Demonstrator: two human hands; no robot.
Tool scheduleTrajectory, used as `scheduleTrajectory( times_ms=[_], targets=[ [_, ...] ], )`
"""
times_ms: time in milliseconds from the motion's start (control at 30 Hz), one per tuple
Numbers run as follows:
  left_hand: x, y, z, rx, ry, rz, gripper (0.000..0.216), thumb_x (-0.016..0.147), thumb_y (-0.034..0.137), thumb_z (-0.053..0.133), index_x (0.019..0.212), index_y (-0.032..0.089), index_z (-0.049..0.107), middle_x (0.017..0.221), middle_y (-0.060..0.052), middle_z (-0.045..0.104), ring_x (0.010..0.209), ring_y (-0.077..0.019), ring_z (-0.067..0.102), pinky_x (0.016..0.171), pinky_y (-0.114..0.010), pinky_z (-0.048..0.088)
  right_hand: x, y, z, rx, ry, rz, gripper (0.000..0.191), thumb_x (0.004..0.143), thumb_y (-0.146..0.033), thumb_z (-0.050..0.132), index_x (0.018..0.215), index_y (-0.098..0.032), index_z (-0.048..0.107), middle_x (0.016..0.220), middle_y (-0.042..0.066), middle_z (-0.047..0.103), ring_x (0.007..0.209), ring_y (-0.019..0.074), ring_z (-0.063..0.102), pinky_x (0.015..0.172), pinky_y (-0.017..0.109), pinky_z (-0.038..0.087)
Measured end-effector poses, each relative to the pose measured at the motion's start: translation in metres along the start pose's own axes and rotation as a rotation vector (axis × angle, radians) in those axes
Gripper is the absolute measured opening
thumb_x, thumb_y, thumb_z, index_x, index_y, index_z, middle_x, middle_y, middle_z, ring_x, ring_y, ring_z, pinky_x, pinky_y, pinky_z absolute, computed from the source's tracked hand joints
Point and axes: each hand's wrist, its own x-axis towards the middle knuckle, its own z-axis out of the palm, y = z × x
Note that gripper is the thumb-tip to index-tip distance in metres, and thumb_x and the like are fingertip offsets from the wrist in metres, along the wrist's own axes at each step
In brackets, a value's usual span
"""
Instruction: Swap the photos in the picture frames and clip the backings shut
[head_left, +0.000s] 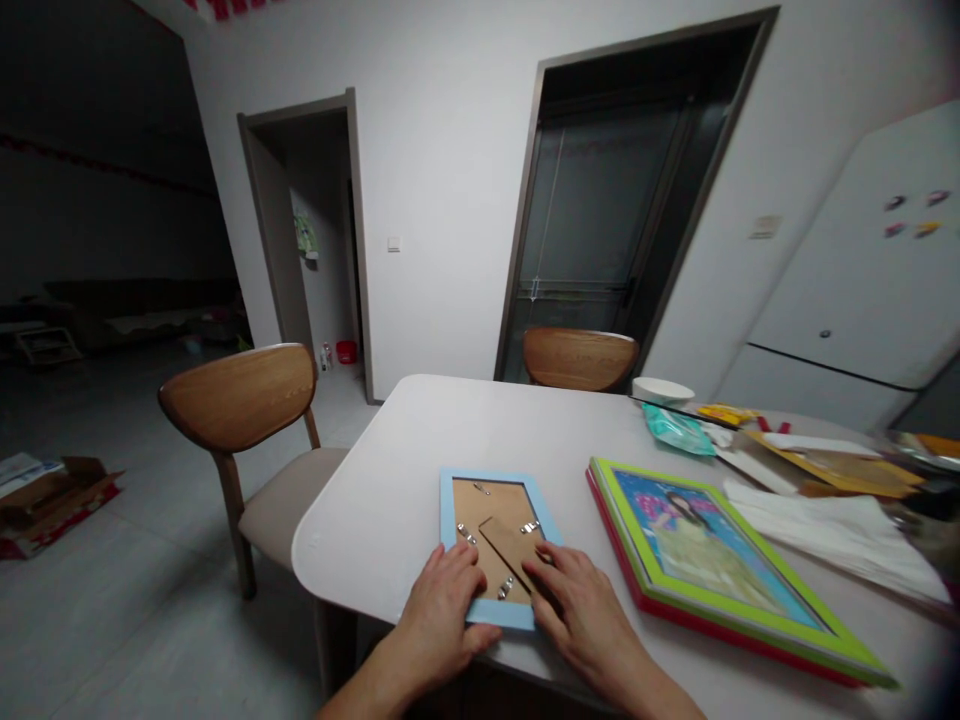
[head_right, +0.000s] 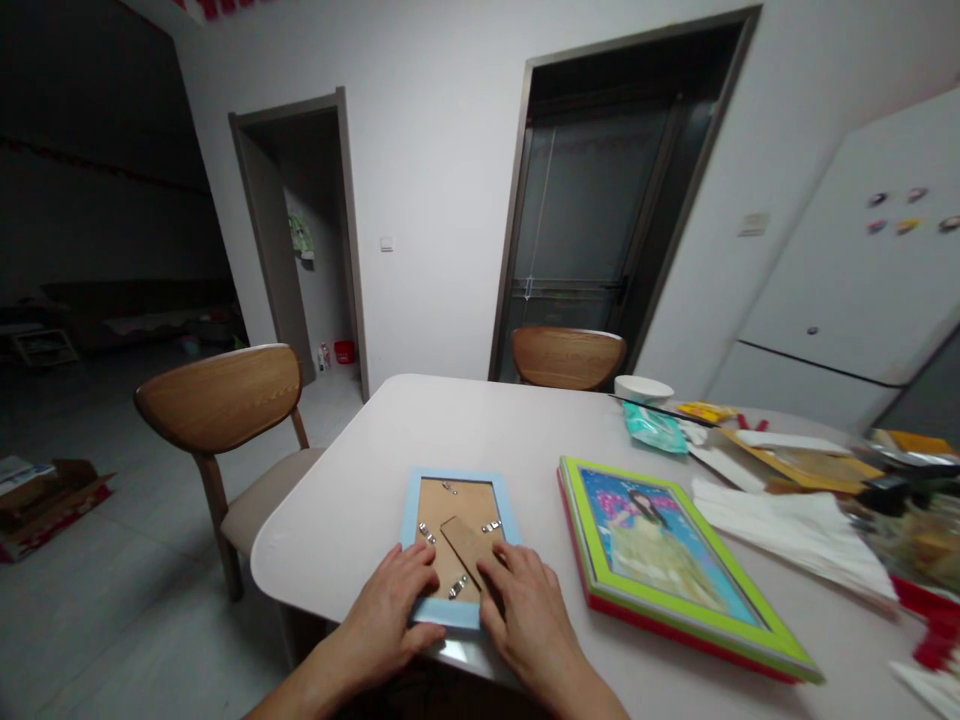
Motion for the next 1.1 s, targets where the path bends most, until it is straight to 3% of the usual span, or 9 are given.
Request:
scheduleTrajectory(
  times_ms=[167,433,500,600,733,967,1100],
  targets=[
    [-0.003,-0.007,0.003,-0.011,-0.002,0.014,0.025,0.065,0.024,0.065,0.087,0.019,0.052,0.122,-0.009,0.046,0.118,-0.0215,0.033,0.1,-0.041,0.018,-0.001,-0.013,0.001,-0.009,-0.041,-0.207,0.028,0.077,-0.025,0.041,0.101,-0.03,0.056,0.115,0.006,0.049,0.105,0.0226,0.041,0.083,0.04,0.033],
    [-0.005,-0.009,0.003,-0.012,0.035,-0.002,0.026,0.062,0.019,0.065,0.084,0.018,0.052,0.12,-0.009,0.048,0.116,-0.0211,0.036,0.1,-0.041,0.02,-0.005,-0.013,-0.002,0.01,-0.065,-0.317,0.027,0.077,-0.029,0.043,0.101,-0.03,0.056,0.114,0.006,0.049,0.104,0.0225,0.041,0.084,0.041,0.034],
    [-0.006,-0.011,0.003,-0.026,0.047,-0.005,0.027,0.061,0.019,0.066,0.084,0.018,0.051,0.12,-0.009,0.048,0.116,-0.0211,0.036,0.101,-0.041,0.02,0.0,-0.006,-0.001,0.032,-0.063,-0.29,0.032,0.077,-0.033,0.043,0.108,-0.029,0.052,0.114,0.006,0.049,0.103,0.0216,0.043,0.084,0.039,0.034],
    [-0.006,-0.014,0.004,-0.043,0.054,0.001,0.03,0.059,0.019,0.068,0.084,0.018,0.051,0.12,-0.008,0.048,0.116,-0.021,0.036,0.1,-0.041,0.021,0.016,0.008,0.0,0.007,-0.009,-0.119,0.037,0.079,-0.032,0.037,0.113,-0.021,0.049,0.111,0.01,0.051,0.099,0.0213,0.045,0.083,0.035,0.036],
    [-0.006,-0.015,0.003,-0.038,0.052,-0.012,0.033,0.057,0.019,0.069,0.084,0.018,0.051,0.121,-0.008,0.047,0.117,-0.0213,0.035,0.101,-0.041,0.02,0.04,0.02,0.002,-0.111,-0.021,0.084,0.032,0.078,-0.025,0.035,0.099,-0.018,0.058,0.103,0.012,0.051,0.093,0.022,0.046,0.078,0.032,0.036],
    [-0.007,-0.011,0.003,-0.028,0.054,-0.029,0.03,0.058,0.017,0.066,0.084,0.017,0.051,0.121,-0.01,0.047,0.117,-0.0216,0.035,0.101,-0.041,0.02,0.046,0.021,0.003,-0.098,-0.072,0.078,0.028,0.078,-0.02,0.032,0.076,-0.015,0.06,0.087,0.009,0.051,0.08,0.0156,0.049,0.077,0.025,0.035],
    [-0.007,-0.013,0.006,-0.029,0.077,-0.025,0.032,0.058,0.017,0.066,0.086,0.016,0.051,0.12,-0.01,0.047,0.117,-0.0218,0.035,0.101,-0.04,0.02,0.042,0.017,0.002,-0.133,-0.074,0.062,0.028,0.078,-0.021,0.033,0.085,-0.015,0.059,0.096,0.011,0.052,0.088,0.0183,0.048,0.079,0.027,0.034]
  ],
)
